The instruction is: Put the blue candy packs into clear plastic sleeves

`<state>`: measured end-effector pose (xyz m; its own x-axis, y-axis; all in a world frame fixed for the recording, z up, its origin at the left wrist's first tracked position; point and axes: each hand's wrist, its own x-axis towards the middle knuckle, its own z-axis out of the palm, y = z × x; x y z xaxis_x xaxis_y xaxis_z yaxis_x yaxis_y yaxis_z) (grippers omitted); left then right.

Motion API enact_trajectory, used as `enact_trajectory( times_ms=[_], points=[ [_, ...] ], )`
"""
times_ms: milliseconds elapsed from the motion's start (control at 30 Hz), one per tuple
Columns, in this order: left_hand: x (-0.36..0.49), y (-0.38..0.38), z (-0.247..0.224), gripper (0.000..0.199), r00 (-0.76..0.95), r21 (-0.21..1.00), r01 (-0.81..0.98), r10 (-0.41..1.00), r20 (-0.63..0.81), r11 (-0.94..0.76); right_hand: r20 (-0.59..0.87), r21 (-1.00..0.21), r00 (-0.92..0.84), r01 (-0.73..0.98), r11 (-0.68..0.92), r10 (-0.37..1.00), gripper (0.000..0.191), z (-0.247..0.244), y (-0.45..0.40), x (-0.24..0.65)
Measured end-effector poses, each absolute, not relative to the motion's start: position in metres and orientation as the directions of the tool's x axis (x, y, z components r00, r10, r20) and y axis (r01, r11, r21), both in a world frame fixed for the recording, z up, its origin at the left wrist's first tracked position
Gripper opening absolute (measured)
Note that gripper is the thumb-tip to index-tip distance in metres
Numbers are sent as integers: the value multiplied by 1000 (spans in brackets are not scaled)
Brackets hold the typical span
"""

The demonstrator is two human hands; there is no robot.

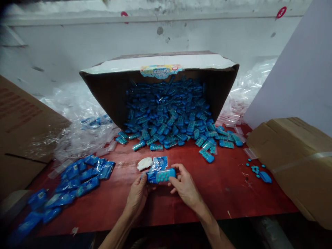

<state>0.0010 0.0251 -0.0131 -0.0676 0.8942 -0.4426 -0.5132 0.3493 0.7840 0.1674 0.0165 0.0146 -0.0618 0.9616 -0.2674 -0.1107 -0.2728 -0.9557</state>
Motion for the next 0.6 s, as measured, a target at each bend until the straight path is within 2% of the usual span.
enact_trajectory(
  times_ms=[200,467,600],
  points=[
    [-3,25,-13,29,-24,771,-521,897,-442,366,-272,-945,34,-196,-261,962,38,11,5,158],
    [1,22,-6,29,9,730,-556,881,-474,398,-229,-967,118,-140,-212,966,39,3,1,153],
    [2,21,-7,31,-33,735,-566,880,-474,374,-257,-945,137,-245,-218,957,41,0,-3,147]
  ],
)
